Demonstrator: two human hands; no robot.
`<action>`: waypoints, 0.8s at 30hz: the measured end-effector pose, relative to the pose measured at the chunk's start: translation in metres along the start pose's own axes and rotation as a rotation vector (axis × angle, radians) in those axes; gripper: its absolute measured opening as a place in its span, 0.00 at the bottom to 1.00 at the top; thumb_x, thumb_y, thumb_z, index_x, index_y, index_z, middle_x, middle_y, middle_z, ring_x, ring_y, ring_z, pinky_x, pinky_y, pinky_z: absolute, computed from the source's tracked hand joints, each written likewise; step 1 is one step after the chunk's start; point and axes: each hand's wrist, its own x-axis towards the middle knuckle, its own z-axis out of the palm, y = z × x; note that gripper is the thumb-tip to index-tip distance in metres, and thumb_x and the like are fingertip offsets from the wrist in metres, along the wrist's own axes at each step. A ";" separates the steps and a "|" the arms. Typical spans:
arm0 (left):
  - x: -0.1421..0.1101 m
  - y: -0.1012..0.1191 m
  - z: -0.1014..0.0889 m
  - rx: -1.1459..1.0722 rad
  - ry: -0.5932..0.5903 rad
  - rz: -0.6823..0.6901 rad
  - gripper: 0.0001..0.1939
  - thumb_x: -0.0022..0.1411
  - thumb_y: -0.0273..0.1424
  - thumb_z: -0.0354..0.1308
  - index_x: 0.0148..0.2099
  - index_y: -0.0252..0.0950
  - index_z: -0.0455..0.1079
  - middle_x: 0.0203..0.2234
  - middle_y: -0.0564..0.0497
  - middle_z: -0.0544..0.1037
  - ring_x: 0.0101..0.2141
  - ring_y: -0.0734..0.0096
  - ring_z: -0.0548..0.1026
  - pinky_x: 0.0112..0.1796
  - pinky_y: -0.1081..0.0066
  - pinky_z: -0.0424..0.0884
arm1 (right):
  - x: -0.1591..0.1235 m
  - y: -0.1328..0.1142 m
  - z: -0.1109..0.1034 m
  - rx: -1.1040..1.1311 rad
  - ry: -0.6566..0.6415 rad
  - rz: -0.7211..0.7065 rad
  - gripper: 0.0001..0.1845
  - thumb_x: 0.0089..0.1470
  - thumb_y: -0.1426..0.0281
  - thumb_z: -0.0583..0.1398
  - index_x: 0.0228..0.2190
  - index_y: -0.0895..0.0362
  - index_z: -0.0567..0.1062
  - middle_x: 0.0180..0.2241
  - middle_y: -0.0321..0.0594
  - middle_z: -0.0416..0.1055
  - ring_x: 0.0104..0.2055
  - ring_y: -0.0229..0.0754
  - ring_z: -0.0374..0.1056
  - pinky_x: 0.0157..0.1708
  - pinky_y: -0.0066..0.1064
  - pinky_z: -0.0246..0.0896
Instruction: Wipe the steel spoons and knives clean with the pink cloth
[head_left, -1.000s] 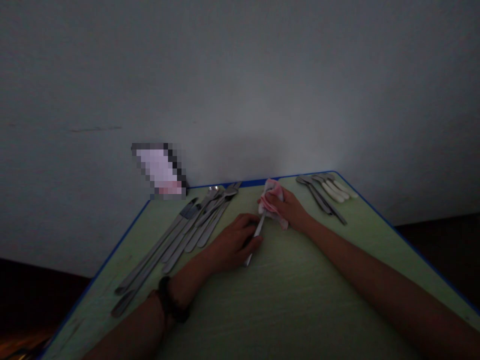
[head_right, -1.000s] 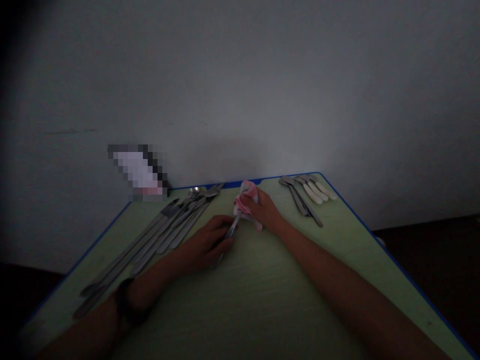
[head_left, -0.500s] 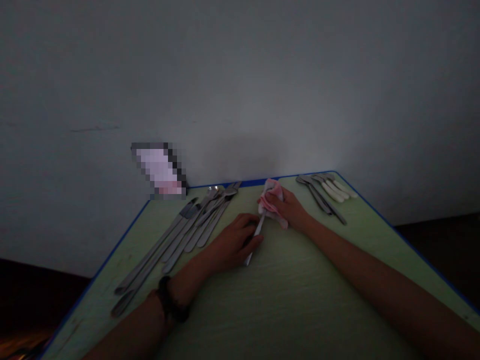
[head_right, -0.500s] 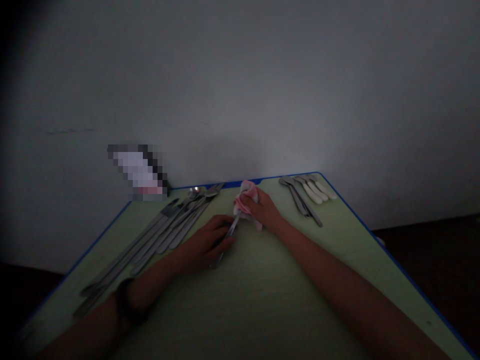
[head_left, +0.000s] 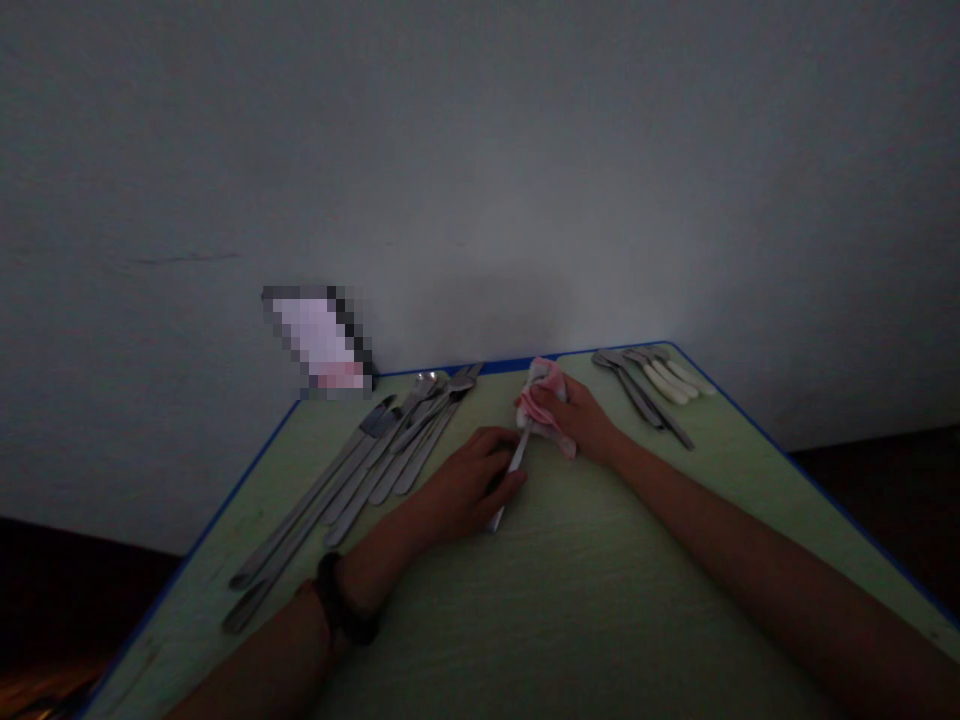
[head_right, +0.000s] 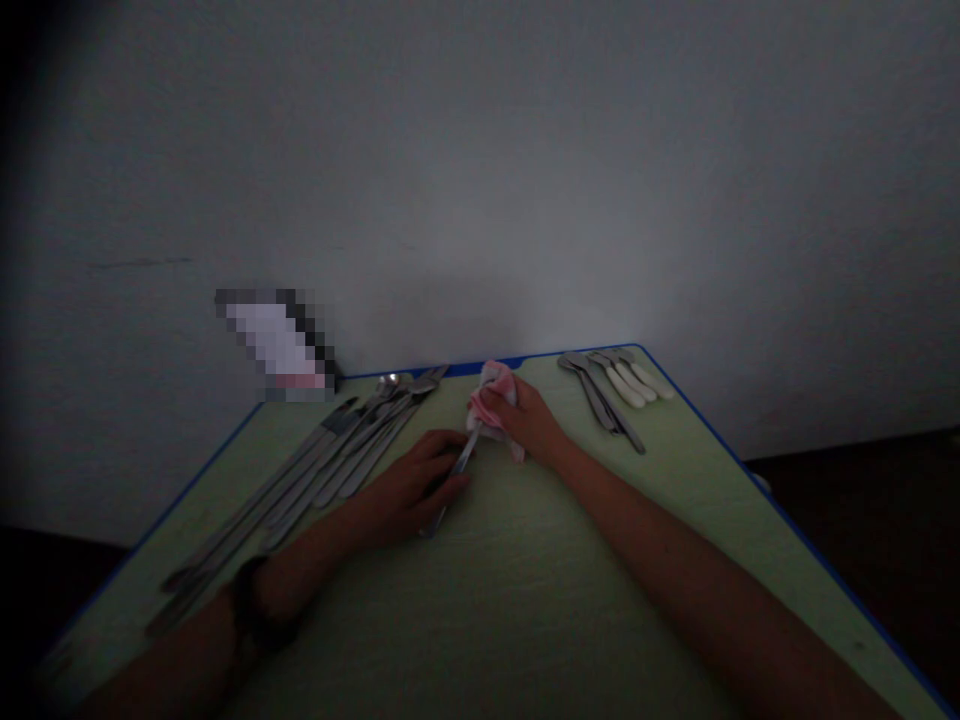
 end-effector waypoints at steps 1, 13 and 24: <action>0.000 0.000 0.000 -0.001 0.001 0.003 0.12 0.66 0.33 0.48 0.42 0.33 0.70 0.48 0.43 0.67 0.50 0.62 0.65 0.54 0.62 0.62 | 0.000 0.000 0.000 -0.004 0.002 0.000 0.17 0.49 0.57 0.61 0.35 0.57 0.72 0.34 0.41 0.75 0.33 0.39 0.69 0.37 0.33 0.64; 0.000 0.000 0.001 0.012 0.004 0.003 0.12 0.66 0.34 0.47 0.40 0.34 0.70 0.48 0.43 0.68 0.50 0.62 0.65 0.54 0.60 0.63 | -0.001 -0.001 0.000 -0.056 0.002 -0.001 0.18 0.49 0.55 0.60 0.34 0.57 0.72 0.34 0.42 0.74 0.33 0.40 0.69 0.37 0.34 0.63; 0.000 0.001 0.000 -0.003 -0.008 -0.007 0.13 0.67 0.34 0.46 0.43 0.34 0.69 0.50 0.43 0.67 0.51 0.61 0.65 0.54 0.60 0.62 | -0.002 -0.003 0.000 -0.132 0.021 -0.081 0.16 0.50 0.56 0.60 0.31 0.57 0.72 0.31 0.40 0.73 0.32 0.39 0.67 0.35 0.32 0.62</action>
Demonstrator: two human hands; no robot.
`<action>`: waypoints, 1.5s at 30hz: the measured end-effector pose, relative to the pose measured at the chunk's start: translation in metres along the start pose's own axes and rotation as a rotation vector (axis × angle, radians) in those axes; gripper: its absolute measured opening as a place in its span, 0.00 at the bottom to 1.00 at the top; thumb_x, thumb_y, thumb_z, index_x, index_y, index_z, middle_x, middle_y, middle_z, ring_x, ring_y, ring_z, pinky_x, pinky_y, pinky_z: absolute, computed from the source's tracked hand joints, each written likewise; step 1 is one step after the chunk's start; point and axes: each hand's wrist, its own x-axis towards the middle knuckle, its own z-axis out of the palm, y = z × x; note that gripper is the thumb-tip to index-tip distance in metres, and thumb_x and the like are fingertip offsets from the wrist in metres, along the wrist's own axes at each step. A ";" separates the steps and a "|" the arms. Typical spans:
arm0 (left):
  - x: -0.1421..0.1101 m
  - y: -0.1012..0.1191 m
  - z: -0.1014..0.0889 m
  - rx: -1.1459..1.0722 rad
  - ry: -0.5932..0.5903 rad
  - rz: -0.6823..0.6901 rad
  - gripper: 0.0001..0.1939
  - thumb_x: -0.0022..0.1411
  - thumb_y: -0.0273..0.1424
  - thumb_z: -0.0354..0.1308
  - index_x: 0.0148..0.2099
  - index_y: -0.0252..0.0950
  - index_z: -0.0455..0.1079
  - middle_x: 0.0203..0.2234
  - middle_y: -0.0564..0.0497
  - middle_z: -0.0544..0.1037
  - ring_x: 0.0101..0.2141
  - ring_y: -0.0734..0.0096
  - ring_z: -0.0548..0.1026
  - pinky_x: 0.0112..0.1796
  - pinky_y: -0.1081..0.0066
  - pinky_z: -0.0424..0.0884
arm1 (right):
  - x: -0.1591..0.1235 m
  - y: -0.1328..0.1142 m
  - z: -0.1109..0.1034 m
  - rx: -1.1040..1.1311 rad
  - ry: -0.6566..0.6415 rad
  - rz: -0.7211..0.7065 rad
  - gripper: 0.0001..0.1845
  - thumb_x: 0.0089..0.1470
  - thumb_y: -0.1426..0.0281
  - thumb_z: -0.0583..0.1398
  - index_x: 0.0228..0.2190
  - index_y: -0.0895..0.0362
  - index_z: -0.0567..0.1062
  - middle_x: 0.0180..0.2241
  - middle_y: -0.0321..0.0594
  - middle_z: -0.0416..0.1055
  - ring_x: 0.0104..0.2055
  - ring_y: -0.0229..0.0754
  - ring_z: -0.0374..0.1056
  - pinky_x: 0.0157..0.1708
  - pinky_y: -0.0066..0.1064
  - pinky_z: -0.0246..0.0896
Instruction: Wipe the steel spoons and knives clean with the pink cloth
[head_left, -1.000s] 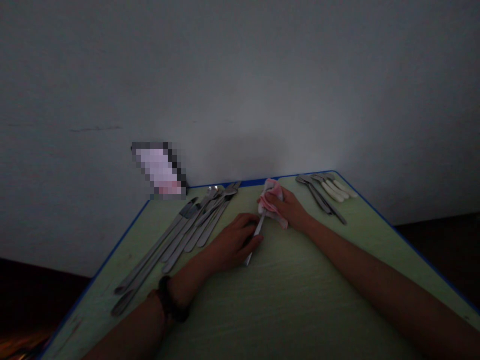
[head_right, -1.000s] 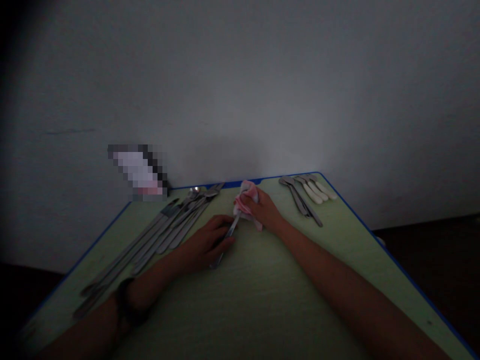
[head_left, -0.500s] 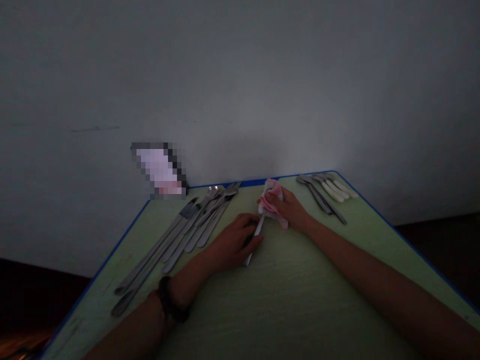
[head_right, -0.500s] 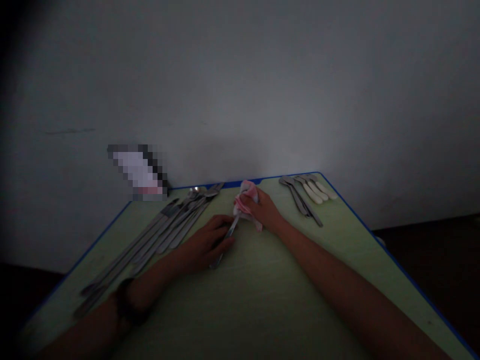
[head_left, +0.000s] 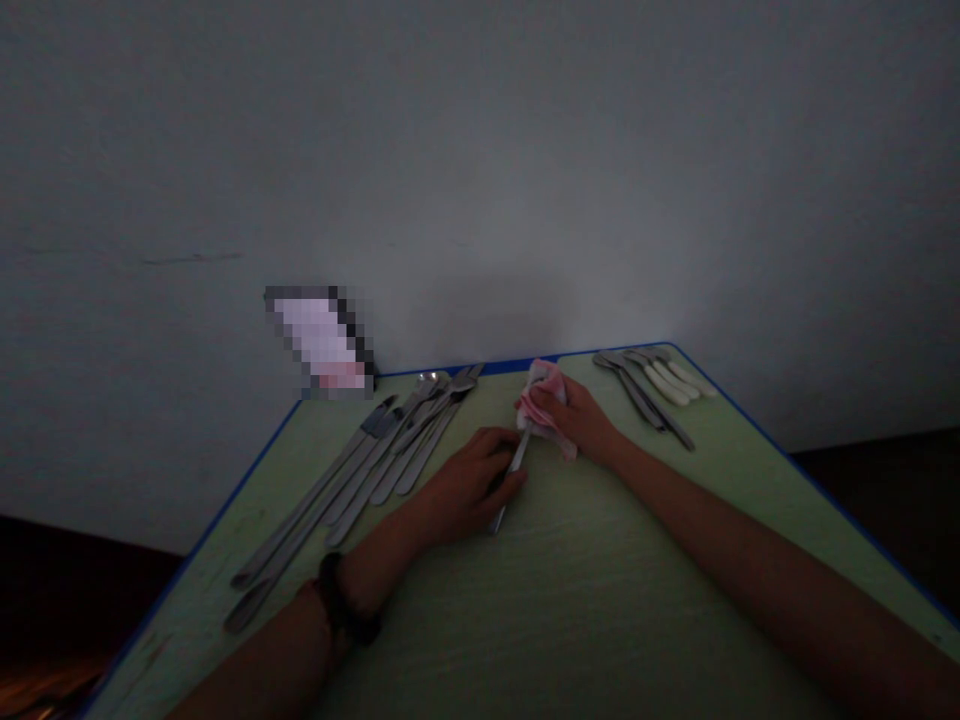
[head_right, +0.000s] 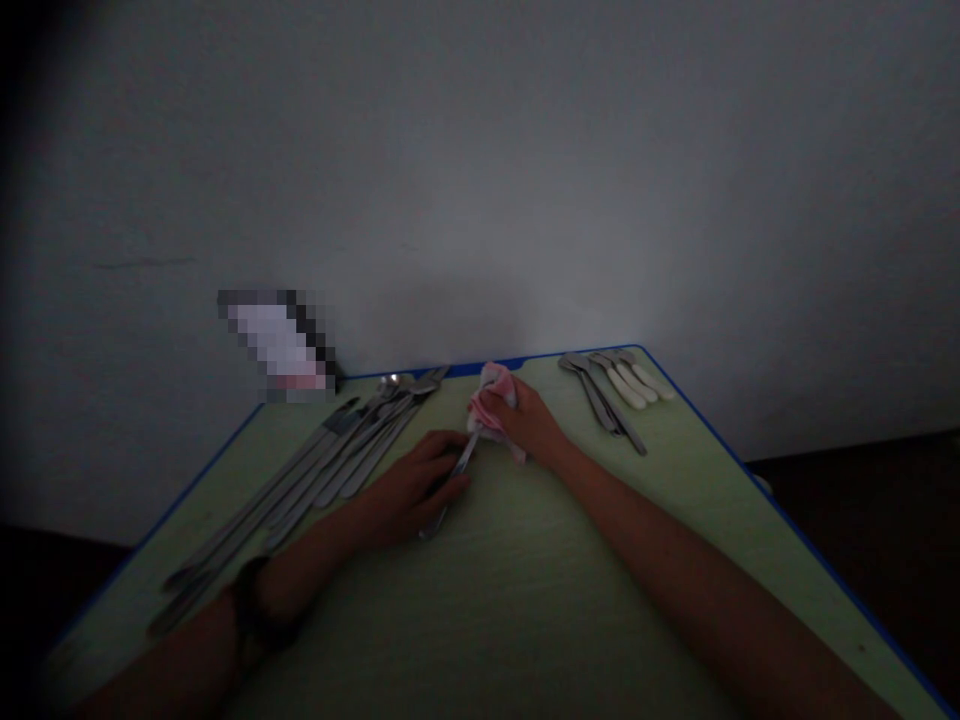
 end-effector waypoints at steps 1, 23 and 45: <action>0.000 0.000 0.000 -0.005 0.002 -0.001 0.13 0.67 0.34 0.45 0.43 0.34 0.69 0.50 0.43 0.67 0.51 0.62 0.65 0.55 0.60 0.62 | 0.001 0.001 0.000 -0.011 0.011 -0.014 0.16 0.50 0.56 0.60 0.31 0.56 0.72 0.31 0.40 0.73 0.32 0.39 0.67 0.35 0.31 0.61; -0.001 -0.005 -0.003 -0.326 0.334 -0.410 0.18 0.67 0.39 0.41 0.33 0.36 0.65 0.19 0.55 0.67 0.22 0.72 0.67 0.27 0.72 0.63 | -0.004 0.003 0.004 -0.020 0.133 0.142 0.25 0.48 0.48 0.57 0.34 0.57 0.74 0.31 0.41 0.75 0.34 0.46 0.70 0.38 0.38 0.65; -0.007 -0.008 0.008 -0.679 0.425 -0.510 0.19 0.66 0.44 0.41 0.44 0.35 0.64 0.17 0.60 0.55 0.18 0.76 0.57 0.20 0.75 0.54 | 0.015 -0.005 0.042 0.956 0.177 0.411 0.21 0.52 0.52 0.56 0.32 0.55 0.76 0.28 0.41 0.75 0.31 0.44 0.72 0.35 0.37 0.70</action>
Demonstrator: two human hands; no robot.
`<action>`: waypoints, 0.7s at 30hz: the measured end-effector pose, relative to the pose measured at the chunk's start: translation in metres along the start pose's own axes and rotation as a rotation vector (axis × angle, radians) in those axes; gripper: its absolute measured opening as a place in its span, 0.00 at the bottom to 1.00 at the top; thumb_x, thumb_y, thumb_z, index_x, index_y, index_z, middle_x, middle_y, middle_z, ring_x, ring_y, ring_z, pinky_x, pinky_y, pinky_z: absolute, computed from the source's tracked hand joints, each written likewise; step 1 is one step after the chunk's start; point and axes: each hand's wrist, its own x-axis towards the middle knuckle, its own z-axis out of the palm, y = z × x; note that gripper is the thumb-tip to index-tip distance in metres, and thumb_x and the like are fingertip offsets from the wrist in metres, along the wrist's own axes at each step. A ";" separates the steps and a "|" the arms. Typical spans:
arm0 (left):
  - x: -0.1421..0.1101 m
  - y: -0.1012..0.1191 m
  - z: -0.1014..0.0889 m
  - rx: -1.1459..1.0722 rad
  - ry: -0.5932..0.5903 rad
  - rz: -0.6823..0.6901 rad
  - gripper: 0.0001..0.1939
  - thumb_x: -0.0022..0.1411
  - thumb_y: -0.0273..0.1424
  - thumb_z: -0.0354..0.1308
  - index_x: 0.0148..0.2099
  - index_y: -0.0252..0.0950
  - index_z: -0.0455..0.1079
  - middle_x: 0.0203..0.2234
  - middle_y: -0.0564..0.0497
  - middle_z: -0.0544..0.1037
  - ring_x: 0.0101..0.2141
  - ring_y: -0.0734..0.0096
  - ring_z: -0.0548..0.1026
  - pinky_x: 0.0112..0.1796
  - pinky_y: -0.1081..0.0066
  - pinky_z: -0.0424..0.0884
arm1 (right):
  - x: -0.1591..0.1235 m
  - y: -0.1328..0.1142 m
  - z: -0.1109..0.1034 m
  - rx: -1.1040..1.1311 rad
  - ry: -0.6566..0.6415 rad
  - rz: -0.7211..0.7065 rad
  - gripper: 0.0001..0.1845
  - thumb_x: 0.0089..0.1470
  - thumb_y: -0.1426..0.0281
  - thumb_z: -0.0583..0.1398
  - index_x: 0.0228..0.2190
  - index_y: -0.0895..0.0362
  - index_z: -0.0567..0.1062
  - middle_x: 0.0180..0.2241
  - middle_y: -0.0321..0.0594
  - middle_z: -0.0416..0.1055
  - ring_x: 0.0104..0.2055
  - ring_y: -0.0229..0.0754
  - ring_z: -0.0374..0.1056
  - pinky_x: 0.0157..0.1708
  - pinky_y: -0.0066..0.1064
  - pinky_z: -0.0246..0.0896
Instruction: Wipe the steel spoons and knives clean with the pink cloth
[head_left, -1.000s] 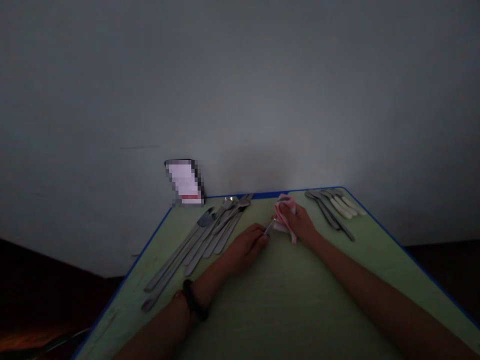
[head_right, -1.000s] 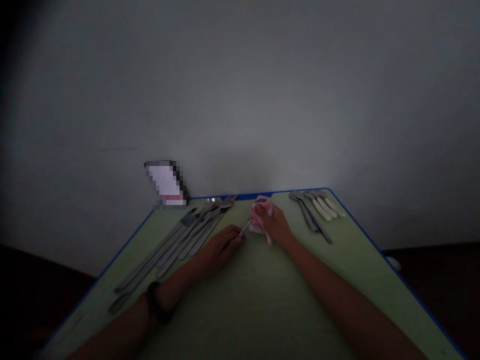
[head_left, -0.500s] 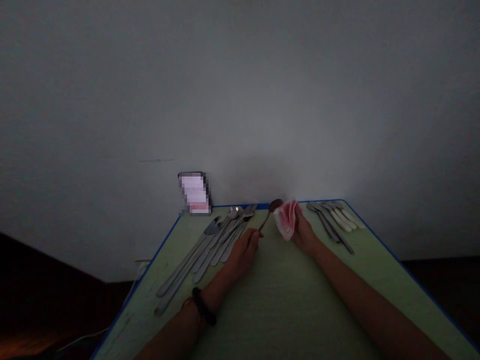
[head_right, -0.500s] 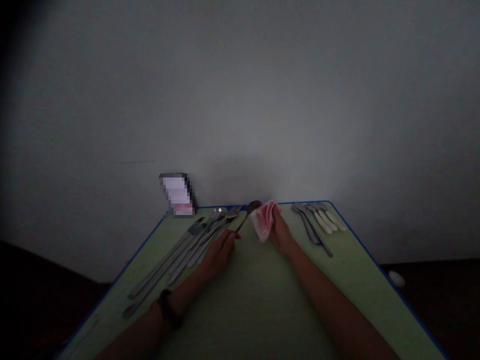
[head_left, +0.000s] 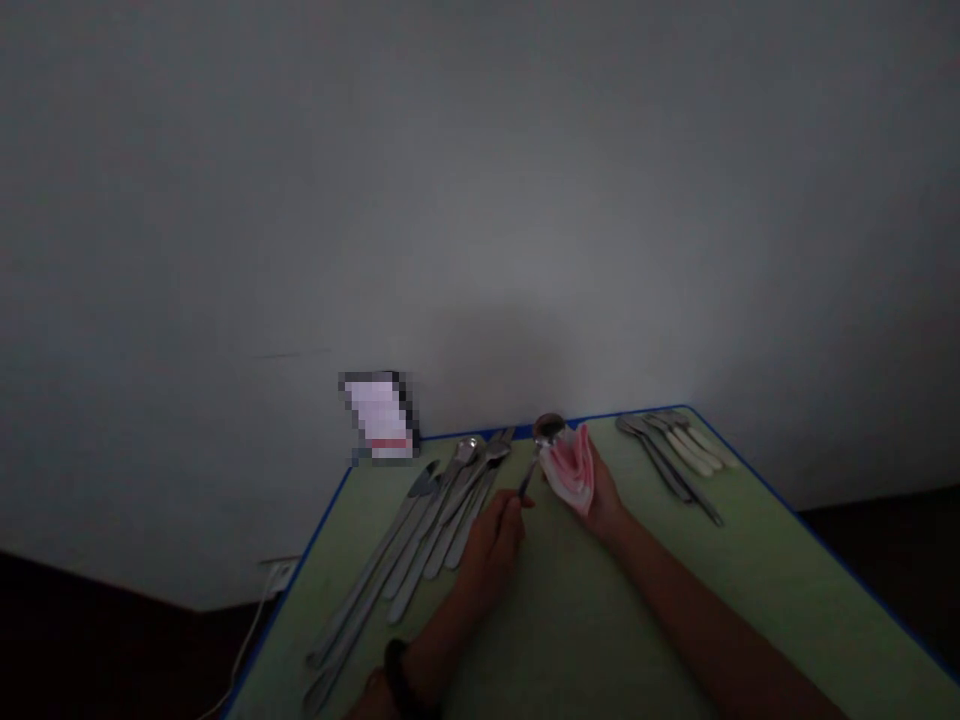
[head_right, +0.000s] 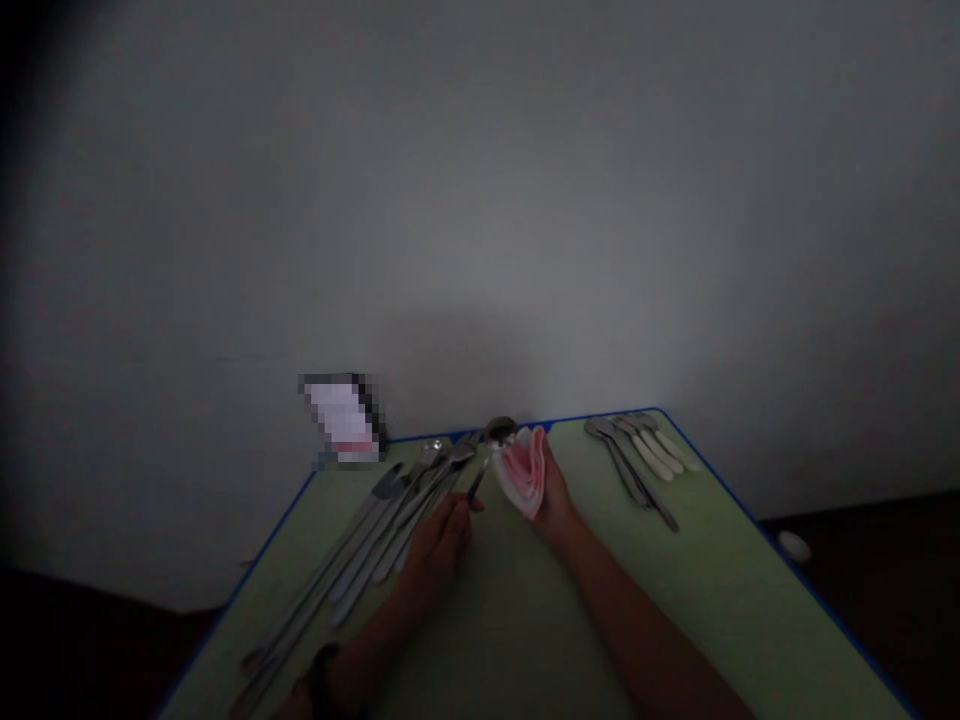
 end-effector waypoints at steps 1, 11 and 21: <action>0.000 0.000 0.000 -0.002 -0.012 -0.003 0.19 0.65 0.44 0.41 0.44 0.35 0.64 0.18 0.59 0.56 0.19 0.75 0.57 0.20 0.75 0.55 | 0.000 -0.001 0.002 -0.019 -0.044 0.000 0.21 0.52 0.51 0.55 0.33 0.56 0.76 0.30 0.42 0.76 0.33 0.45 0.72 0.36 0.37 0.69; 0.001 0.004 -0.001 0.255 -0.184 -0.021 0.19 0.67 0.42 0.40 0.43 0.37 0.67 0.18 0.56 0.65 0.21 0.71 0.66 0.24 0.73 0.58 | 0.002 -0.005 -0.003 0.140 -0.038 -0.047 0.28 0.52 0.47 0.50 0.35 0.56 0.75 0.36 0.44 0.76 0.41 0.47 0.71 0.49 0.42 0.62; 0.006 0.002 -0.002 0.556 -0.046 0.038 0.15 0.67 0.37 0.41 0.45 0.39 0.67 0.35 0.45 0.79 0.34 0.58 0.78 0.35 0.64 0.68 | 0.004 -0.009 -0.005 0.234 -0.144 -0.048 0.26 0.47 0.51 0.52 0.41 0.56 0.72 0.44 0.45 0.74 0.46 0.51 0.69 0.47 0.47 0.63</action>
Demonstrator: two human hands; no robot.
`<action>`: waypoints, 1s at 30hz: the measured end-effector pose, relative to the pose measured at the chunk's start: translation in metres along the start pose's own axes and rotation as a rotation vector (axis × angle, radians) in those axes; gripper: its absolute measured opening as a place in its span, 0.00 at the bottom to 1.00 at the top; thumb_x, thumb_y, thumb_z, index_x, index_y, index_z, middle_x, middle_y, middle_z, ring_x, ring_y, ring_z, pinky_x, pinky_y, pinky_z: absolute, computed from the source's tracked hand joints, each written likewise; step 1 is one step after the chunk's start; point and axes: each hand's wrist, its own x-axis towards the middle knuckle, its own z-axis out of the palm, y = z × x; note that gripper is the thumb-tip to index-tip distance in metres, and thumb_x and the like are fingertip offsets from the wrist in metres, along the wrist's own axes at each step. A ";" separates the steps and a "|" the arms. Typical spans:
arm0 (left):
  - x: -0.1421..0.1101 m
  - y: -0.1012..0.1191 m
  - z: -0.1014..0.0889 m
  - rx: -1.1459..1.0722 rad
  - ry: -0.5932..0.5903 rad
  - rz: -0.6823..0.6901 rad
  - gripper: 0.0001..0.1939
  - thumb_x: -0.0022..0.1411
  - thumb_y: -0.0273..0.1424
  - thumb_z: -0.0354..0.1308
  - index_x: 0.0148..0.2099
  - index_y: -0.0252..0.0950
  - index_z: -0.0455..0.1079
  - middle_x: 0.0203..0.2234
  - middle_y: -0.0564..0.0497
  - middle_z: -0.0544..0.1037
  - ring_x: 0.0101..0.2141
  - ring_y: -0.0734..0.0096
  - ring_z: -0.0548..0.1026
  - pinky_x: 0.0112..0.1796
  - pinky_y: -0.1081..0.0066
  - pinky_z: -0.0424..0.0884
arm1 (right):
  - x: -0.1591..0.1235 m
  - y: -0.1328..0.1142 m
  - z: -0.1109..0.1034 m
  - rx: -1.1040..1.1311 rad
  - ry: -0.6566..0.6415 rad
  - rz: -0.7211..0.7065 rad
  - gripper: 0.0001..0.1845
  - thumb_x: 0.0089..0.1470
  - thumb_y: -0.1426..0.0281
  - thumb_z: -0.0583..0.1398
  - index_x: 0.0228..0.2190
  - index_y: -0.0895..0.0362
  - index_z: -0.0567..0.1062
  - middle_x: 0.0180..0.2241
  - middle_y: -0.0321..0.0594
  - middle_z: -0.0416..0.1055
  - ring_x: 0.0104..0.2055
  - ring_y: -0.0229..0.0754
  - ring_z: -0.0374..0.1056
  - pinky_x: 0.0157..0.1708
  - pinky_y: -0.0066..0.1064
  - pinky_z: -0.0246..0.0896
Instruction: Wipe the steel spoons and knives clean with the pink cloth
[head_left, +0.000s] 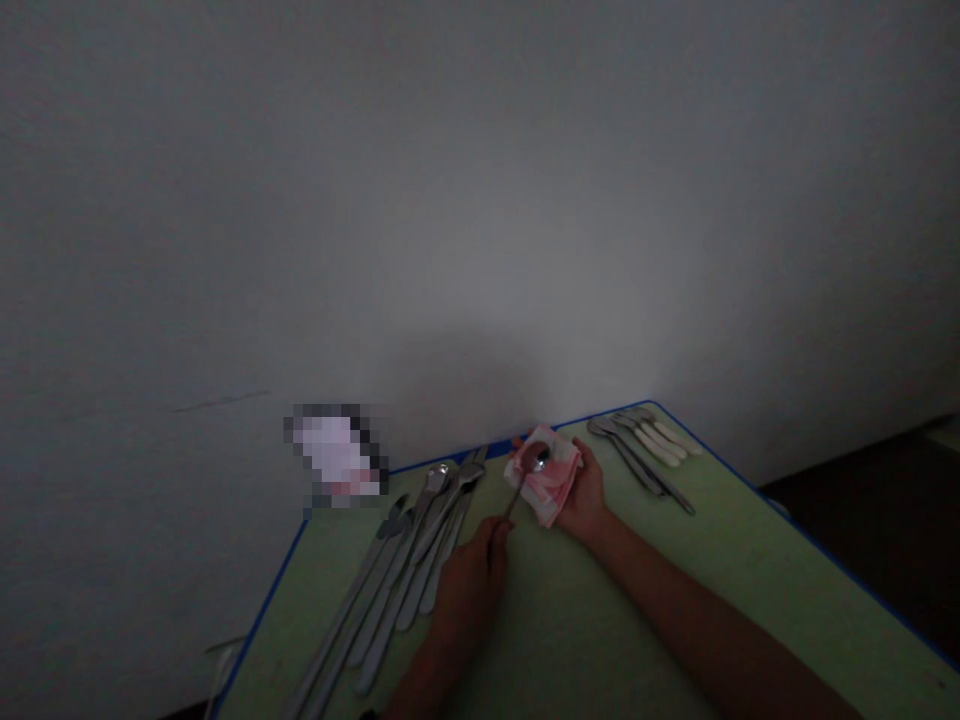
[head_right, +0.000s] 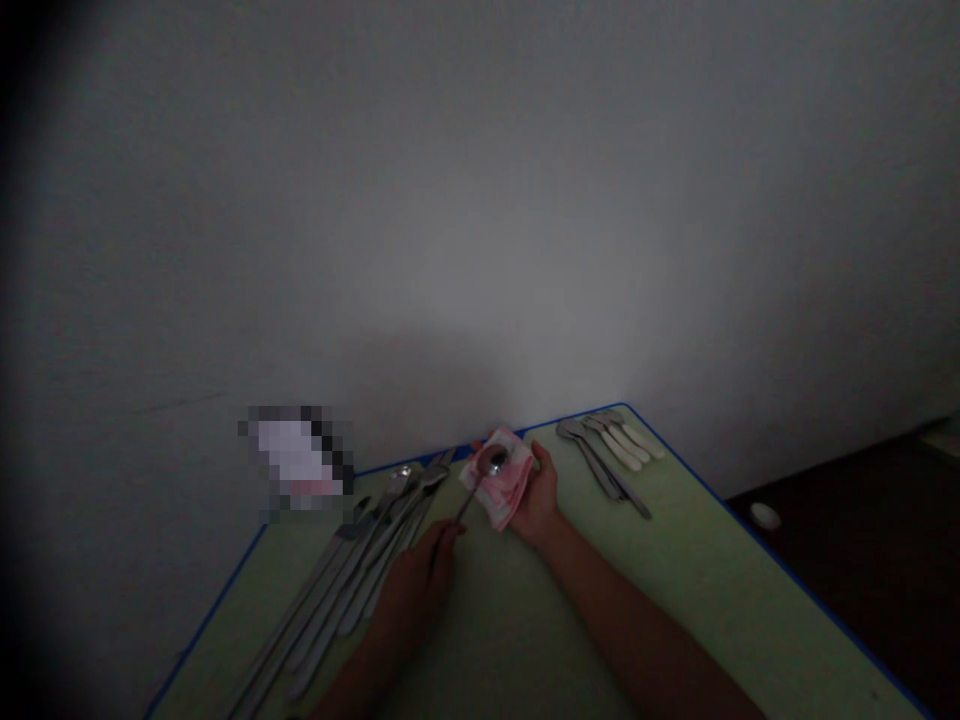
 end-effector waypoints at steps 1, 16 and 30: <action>0.000 0.000 0.000 0.028 0.001 0.006 0.14 0.66 0.37 0.42 0.45 0.39 0.67 0.34 0.45 0.80 0.33 0.58 0.78 0.35 0.64 0.69 | 0.001 0.000 0.000 -0.004 -0.006 -0.005 0.26 0.47 0.52 0.52 0.41 0.56 0.72 0.43 0.45 0.74 0.46 0.51 0.69 0.46 0.47 0.63; 0.003 0.002 -0.004 0.236 -0.096 0.039 0.19 0.68 0.37 0.36 0.49 0.36 0.65 0.35 0.44 0.79 0.35 0.61 0.77 0.36 0.68 0.67 | 0.009 0.025 -0.008 -0.534 0.102 -0.257 0.19 0.42 0.56 0.65 0.31 0.57 0.75 0.31 0.40 0.75 0.31 0.38 0.69 0.33 0.30 0.64; -0.004 0.009 -0.003 0.432 -0.179 0.158 0.17 0.69 0.39 0.37 0.41 0.37 0.64 0.29 0.47 0.78 0.30 0.64 0.76 0.30 0.70 0.62 | 0.019 0.020 -0.008 -0.307 0.141 -0.258 0.19 0.39 0.56 0.67 0.28 0.57 0.72 0.26 0.35 0.72 0.28 0.35 0.66 0.32 0.27 0.62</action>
